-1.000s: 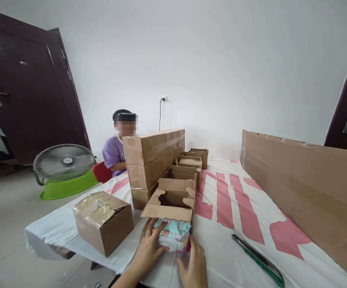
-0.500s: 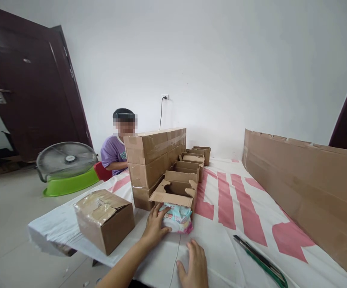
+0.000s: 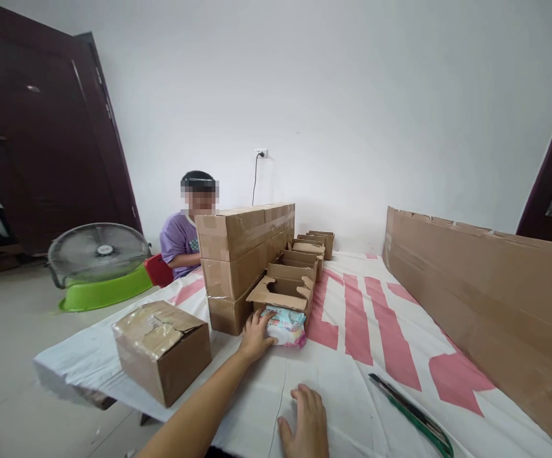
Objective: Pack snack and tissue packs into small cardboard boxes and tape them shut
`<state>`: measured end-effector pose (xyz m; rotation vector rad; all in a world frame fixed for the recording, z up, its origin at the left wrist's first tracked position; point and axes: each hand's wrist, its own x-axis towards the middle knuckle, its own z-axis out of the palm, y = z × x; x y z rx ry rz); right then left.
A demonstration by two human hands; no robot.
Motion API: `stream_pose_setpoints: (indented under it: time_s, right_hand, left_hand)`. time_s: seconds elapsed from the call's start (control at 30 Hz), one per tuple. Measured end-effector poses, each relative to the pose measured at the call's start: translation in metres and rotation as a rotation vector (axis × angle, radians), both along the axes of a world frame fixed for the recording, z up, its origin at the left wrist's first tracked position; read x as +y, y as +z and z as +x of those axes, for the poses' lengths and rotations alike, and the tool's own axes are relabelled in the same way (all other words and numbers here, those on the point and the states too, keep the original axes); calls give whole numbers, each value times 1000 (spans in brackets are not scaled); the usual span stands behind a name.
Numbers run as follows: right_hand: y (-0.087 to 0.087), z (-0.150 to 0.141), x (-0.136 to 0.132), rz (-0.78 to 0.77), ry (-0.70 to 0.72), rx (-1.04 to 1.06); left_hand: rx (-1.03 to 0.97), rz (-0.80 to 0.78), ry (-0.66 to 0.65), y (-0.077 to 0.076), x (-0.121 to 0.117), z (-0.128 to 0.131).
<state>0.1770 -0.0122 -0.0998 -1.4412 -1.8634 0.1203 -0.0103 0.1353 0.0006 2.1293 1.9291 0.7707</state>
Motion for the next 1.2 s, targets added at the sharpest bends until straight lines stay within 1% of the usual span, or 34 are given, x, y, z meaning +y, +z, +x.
stream_pose_setpoints:
  time_s: [0.13,0.27,0.43,0.6,0.67,0.73,0.8,0.87,0.93,0.97,1.0,1.03,1.1,1.13,1.17,1.2]
  right_hand:
    - [10,-5,-5,-40,-41,2]
    - [22,-10,-10,-86,-65,21]
    - [35,-12,-16,-100,-63,66]
    - [41,-11,-18,-65,-42,102]
    - [42,-10,-17,-58,-28,110]
    - [42,-9,-16,-46,-14,116]
    - [41,-8,-16,-26,7,117]
    - [40,-7,-15,-4,30,115]
    - [38,-5,-15,5,49,109]
    - [38,-5,-14,2,55,104]
    - [37,-4,-14,-6,61,98]
    - [37,-4,-14,-16,65,91]
    - [37,-4,-14,-36,65,77]
    - [38,-4,-14,-43,61,72]
    - [38,-4,-14,-47,56,68]
    - [39,-5,-14,-50,53,66]
  left_hand:
    - [-6,-4,-8,0,10,1]
    - [-17,-13,-19,-1,13,3]
    - [-27,-1,5,-11,0,6]
    - [-17,27,41,-18,-19,8]
    - [6,17,32,-20,-31,8]
    - [40,-17,0,-26,-52,7]
    - [72,-61,-58,-35,-82,5]
    - [101,-81,-168,-43,-118,-3]
    - [125,-50,-369,-47,-153,-18]
    - [108,-18,-448,-45,-166,-29]
    - [60,53,-474,-41,-176,-43]
    - [-2,161,-446,-35,-182,-60]
    - [-91,446,-266,-14,-181,-99]
    - [-122,579,-156,0,-174,-121]
    - [-156,669,-35,14,-165,-143]
    - [-192,701,92,28,-153,-164]
